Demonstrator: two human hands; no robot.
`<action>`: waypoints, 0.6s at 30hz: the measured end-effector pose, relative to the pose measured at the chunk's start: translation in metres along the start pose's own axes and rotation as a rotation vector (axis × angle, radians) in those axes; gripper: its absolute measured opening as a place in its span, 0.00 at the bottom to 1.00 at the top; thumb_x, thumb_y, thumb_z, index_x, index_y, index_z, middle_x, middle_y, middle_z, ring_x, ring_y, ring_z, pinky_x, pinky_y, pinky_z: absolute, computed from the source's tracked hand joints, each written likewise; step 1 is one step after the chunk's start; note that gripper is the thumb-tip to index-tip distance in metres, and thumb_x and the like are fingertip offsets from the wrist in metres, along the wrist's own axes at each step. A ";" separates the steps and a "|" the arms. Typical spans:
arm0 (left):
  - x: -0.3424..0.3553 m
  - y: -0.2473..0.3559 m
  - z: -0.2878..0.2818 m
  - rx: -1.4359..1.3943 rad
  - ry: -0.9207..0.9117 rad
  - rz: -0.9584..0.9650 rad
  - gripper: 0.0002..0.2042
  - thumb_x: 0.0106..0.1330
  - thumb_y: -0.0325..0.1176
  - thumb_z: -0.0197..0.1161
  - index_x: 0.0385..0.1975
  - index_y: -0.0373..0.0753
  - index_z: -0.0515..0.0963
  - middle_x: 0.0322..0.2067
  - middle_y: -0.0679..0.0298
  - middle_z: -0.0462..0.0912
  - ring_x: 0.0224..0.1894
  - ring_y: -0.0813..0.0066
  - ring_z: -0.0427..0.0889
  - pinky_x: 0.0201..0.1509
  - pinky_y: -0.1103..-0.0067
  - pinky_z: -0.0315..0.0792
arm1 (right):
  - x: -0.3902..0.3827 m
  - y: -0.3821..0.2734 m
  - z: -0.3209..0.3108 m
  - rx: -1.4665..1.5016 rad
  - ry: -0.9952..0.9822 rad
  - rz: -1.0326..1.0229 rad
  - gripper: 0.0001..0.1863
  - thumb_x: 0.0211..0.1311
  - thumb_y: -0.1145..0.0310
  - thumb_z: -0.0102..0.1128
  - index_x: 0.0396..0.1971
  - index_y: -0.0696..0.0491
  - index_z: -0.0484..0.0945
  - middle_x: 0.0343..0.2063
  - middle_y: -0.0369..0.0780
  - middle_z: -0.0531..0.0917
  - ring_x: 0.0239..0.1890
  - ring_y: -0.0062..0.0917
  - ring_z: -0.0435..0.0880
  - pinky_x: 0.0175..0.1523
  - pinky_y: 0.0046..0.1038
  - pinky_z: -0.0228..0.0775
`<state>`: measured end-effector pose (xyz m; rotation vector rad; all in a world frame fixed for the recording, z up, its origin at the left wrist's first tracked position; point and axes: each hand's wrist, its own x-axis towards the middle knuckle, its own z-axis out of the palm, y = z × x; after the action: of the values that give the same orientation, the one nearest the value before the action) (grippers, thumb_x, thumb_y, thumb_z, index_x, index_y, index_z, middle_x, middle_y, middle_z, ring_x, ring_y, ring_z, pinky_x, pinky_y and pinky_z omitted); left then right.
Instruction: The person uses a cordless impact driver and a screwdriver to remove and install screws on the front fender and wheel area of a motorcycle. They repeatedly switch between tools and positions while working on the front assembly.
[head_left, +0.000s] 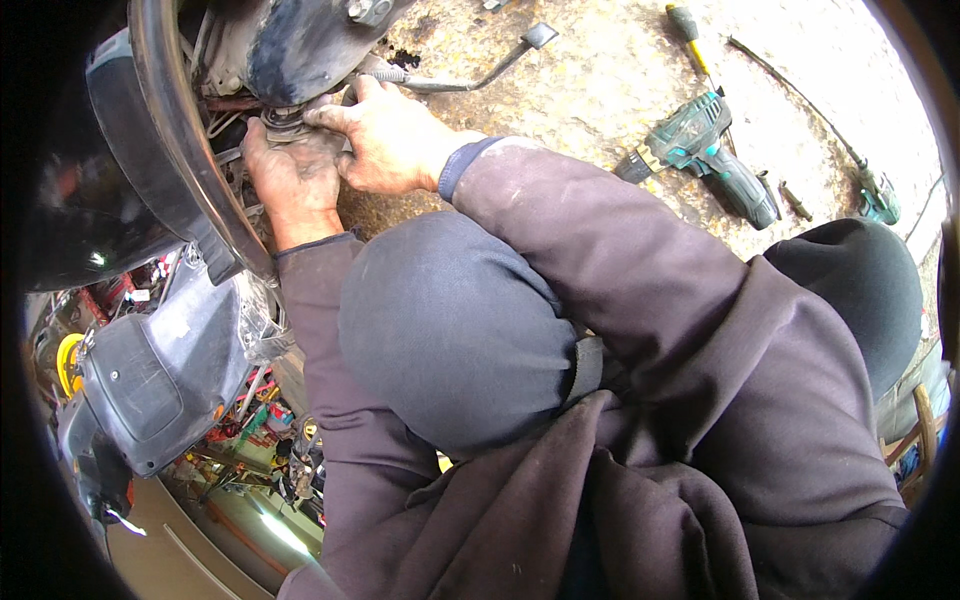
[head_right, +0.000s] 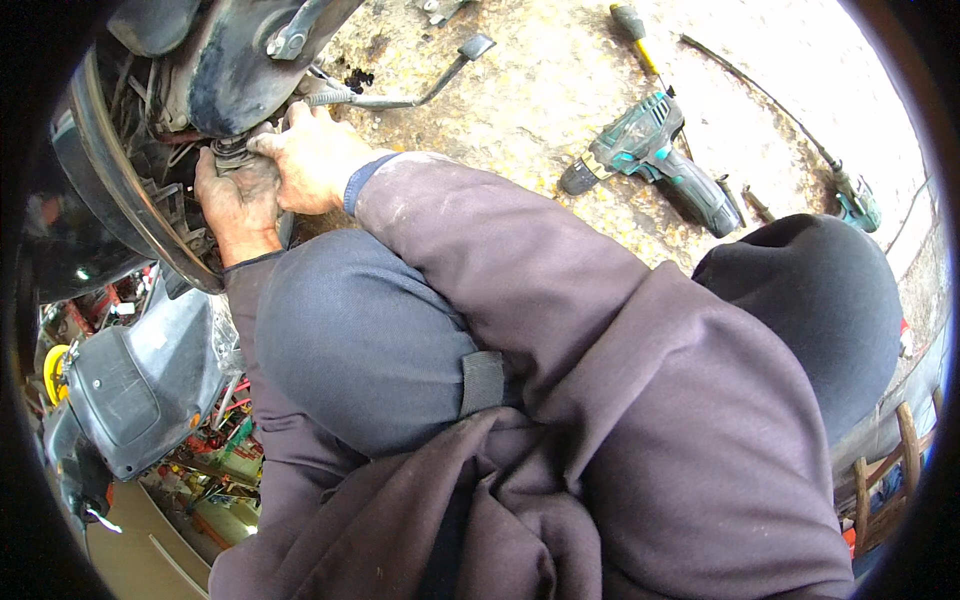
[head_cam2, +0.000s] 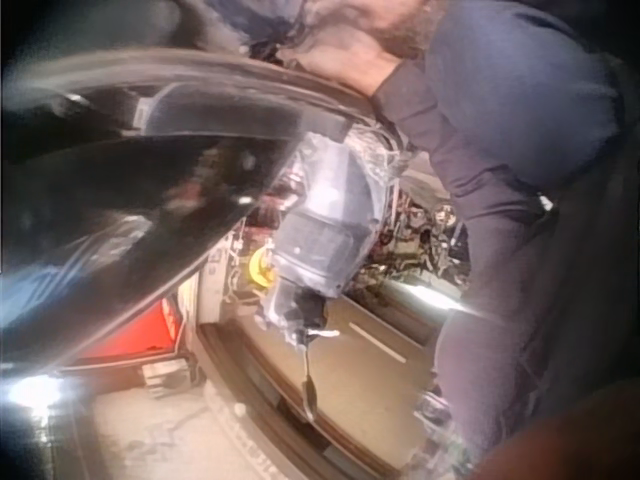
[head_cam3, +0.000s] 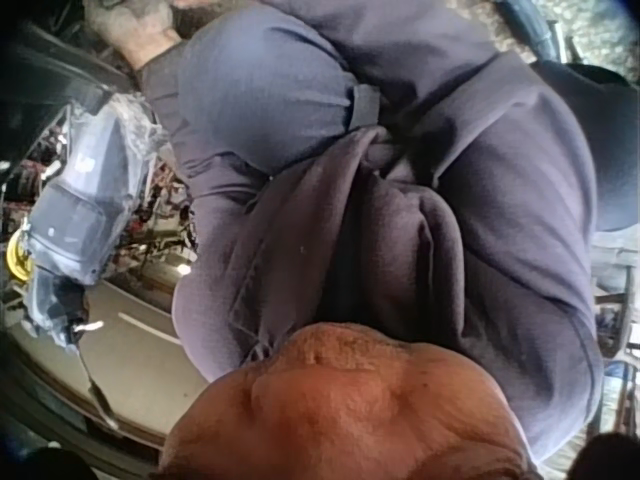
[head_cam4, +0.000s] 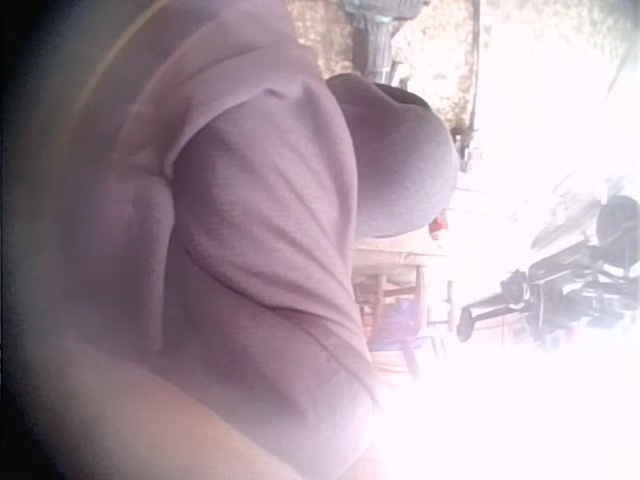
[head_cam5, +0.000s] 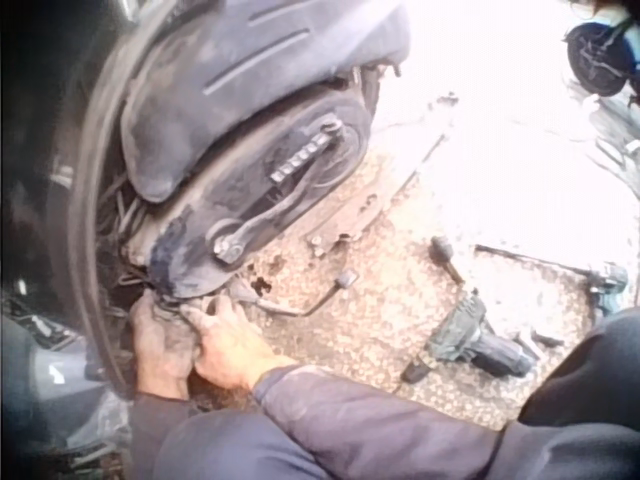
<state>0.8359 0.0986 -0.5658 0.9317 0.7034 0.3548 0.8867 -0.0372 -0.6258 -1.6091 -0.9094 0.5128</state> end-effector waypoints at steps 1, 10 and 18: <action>0.000 0.001 0.001 -0.053 -0.040 -0.033 0.26 0.73 0.49 0.39 0.54 0.31 0.69 0.47 0.48 0.77 0.50 0.54 0.76 0.57 0.56 0.69 | 0.000 0.000 -0.002 -0.010 -0.020 0.007 0.32 0.50 0.62 0.62 0.61 0.41 0.73 0.48 0.57 0.71 0.51 0.52 0.74 0.58 0.45 0.70; 0.003 0.002 0.001 -0.146 -0.010 -0.008 0.20 0.71 0.40 0.43 0.51 0.30 0.73 0.49 0.50 0.79 0.53 0.55 0.76 0.61 0.61 0.68 | 0.004 -0.003 -0.017 -0.022 -0.125 0.053 0.33 0.50 0.61 0.61 0.62 0.37 0.72 0.52 0.59 0.70 0.55 0.55 0.72 0.59 0.49 0.69; 0.017 0.010 -0.028 -0.190 -0.242 -0.082 0.21 0.71 0.40 0.40 0.48 0.30 0.73 0.46 0.50 0.80 0.48 0.55 0.78 0.56 0.61 0.71 | 0.007 -0.001 -0.013 0.017 -0.150 0.048 0.34 0.51 0.63 0.59 0.63 0.38 0.70 0.54 0.63 0.69 0.56 0.58 0.72 0.61 0.49 0.67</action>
<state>0.8293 0.1302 -0.5755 0.7476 0.4750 0.2273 0.9004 -0.0402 -0.6205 -1.5960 -0.9768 0.6796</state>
